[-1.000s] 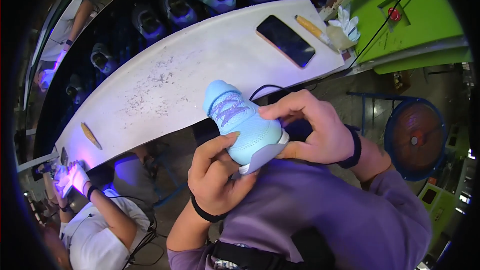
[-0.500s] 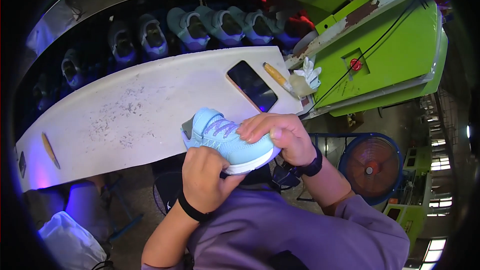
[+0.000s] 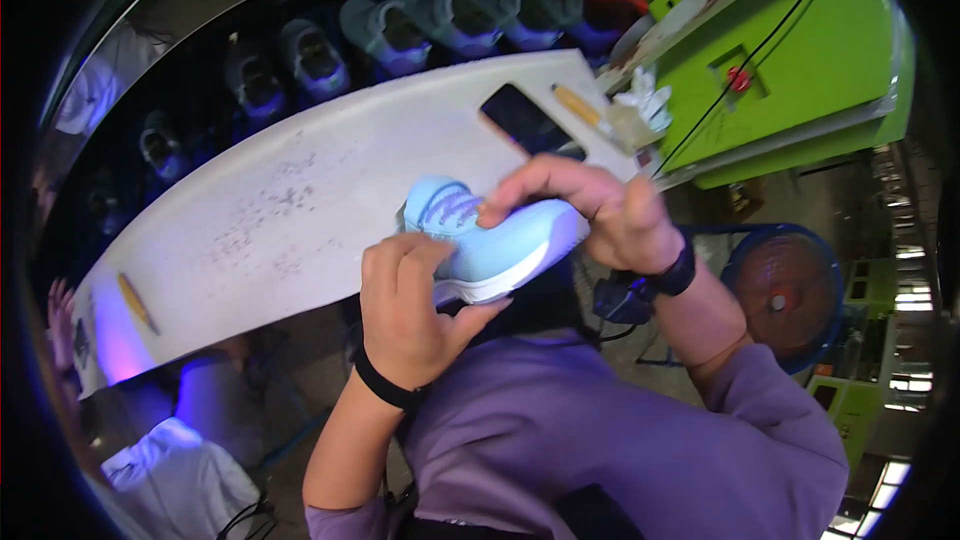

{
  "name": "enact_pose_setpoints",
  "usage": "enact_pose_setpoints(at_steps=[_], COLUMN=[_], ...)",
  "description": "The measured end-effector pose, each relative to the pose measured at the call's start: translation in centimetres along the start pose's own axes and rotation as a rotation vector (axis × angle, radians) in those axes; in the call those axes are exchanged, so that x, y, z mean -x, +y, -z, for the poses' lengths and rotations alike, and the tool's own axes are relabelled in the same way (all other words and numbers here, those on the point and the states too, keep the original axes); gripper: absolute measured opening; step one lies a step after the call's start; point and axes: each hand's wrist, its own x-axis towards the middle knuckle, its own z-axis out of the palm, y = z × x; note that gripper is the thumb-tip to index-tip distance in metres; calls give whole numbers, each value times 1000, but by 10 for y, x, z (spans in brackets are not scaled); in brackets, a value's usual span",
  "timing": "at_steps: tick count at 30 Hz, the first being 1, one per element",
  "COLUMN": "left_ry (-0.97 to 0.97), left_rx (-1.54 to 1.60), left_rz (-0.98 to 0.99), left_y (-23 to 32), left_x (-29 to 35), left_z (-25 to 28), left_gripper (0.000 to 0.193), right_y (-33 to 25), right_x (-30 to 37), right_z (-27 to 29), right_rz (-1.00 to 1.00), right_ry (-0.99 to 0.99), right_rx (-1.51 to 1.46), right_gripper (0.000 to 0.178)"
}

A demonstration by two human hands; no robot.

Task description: Insert shoe lasts and assemble upper components onto shoe soles at a manufacturing station.

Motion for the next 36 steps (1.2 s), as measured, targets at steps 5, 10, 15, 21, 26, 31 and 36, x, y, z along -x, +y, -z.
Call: enact_pose_setpoints(at_steps=[5,10,15,21,26,31,36], left_ry=[135,-56,-138,-241,-293,-243,-301], left_rx=[-198,-255,-338,-425,-484,-308,-22], left_rz=[-71,214,265,154,-8,7,671], left_y=[43,45,55,62,45,12,-25], left_x=[15,34,35,17,17,28,48], left_z=[55,79,74,73,86,105,130], left_gripper=[57,58,76,75,61,62,105], right_y=[23,93,105,108,110,114,118], right_x=[-26,-7,5,3,-16,-34,-54], right_z=[-65,-53,-65,-70,-63,-72,-101], right_rz=[68,394,403,688,574,424,348], right_ry=[-55,96,127,172,162,133,62], right_rx=[-464,621,435,340,425,557,769], right_gripper=[80,46,37,29,36,45,42])
